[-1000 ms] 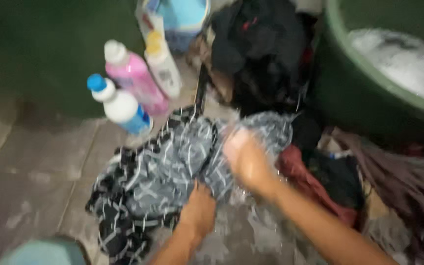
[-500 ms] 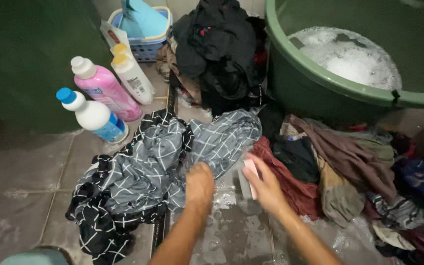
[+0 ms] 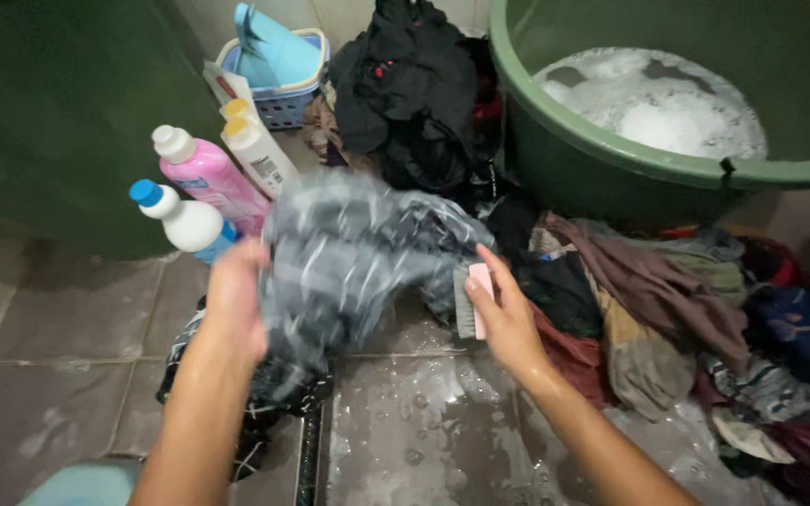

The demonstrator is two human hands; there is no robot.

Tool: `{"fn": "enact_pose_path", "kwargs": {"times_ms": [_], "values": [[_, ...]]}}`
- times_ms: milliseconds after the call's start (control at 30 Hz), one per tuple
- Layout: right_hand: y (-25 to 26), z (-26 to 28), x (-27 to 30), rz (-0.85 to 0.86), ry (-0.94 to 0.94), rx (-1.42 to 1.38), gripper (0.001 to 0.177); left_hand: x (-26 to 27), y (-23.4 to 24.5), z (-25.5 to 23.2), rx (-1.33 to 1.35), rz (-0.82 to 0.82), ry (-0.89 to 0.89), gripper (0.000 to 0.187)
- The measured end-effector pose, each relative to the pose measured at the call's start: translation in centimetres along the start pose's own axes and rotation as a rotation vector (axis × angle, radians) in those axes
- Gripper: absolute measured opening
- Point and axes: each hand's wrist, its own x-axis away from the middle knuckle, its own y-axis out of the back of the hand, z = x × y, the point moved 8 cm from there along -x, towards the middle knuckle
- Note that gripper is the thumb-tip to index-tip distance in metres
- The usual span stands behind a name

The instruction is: The person hand-washes several pieces of clothing, including a maroon shirt, black garments, and a patterned cloth, using a bar of soap and water from a green basin. They scrub the items on the tiled floor, rinse them in the basin, and wring them out before placing them aside.

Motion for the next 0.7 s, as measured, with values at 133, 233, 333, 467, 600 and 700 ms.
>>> {"fn": "enact_pose_path", "kwargs": {"times_ms": [133,233,333,467,600,700], "values": [[-3.8,-2.2,1.9,0.064,-0.118,0.176,0.072,5.7,4.3,5.3,-1.158,-0.336,-0.201,0.072],[-10.1,-0.9,5.0,0.247,0.294,0.387,0.066,6.8,1.9,9.2,-1.525,-0.283,-0.360,0.097],[-13.2,-3.7,4.0,0.518,0.388,0.818,0.053,5.1,1.3,11.5,-1.749,-0.110,-0.308,0.082],[-4.5,-4.3,-7.6,-0.064,0.292,1.126,0.057,3.7,2.0,12.9,-1.897,-0.086,-0.306,0.074],[-6.7,-3.3,-5.7,0.106,0.341,0.908,0.048,3.5,2.1,12.6,-1.795,-0.082,-0.355,0.073],[-6.3,-3.2,2.7,0.240,0.164,0.700,0.046,3.4,3.0,11.3,-1.527,-0.158,-0.366,0.057]]}}
